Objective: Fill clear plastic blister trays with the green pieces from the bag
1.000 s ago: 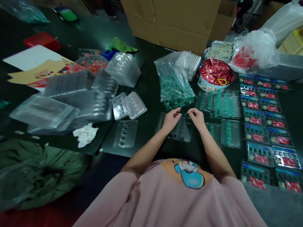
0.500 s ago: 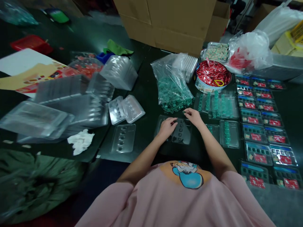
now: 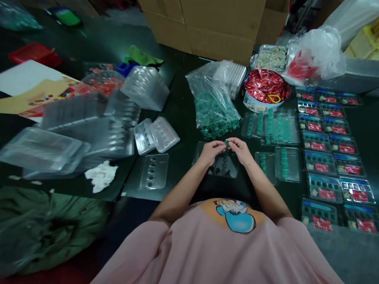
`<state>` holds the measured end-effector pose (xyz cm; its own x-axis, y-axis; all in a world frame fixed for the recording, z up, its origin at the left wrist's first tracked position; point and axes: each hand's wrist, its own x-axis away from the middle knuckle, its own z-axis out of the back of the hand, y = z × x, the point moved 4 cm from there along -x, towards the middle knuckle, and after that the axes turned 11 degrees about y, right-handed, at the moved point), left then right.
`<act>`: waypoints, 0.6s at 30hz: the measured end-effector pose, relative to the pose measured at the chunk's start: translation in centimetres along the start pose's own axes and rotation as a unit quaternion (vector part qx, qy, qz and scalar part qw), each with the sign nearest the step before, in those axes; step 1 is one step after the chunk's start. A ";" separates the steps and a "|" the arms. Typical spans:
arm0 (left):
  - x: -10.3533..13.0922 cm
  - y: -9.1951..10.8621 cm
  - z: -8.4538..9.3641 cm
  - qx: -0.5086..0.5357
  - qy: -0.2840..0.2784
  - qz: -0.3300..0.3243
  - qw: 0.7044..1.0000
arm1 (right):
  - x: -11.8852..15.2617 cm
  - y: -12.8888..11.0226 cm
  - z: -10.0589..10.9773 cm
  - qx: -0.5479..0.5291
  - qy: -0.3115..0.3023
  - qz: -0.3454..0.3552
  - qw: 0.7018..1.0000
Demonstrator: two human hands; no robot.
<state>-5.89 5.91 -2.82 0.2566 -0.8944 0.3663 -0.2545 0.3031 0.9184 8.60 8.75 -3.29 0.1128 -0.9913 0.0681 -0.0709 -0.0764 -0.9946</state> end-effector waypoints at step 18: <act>-0.1 0.4 0.6 -0.107 -0.064 -0.111 0.986 | 1.1 -0.5 0.1 0.100 -0.017 0.046 0.994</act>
<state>-6.56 5.94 -2.58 0.1612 -0.9764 0.1440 0.0008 0.1460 0.9893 8.90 7.73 -2.72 0.1483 -0.9887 -0.0227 0.1148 0.0400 -0.9926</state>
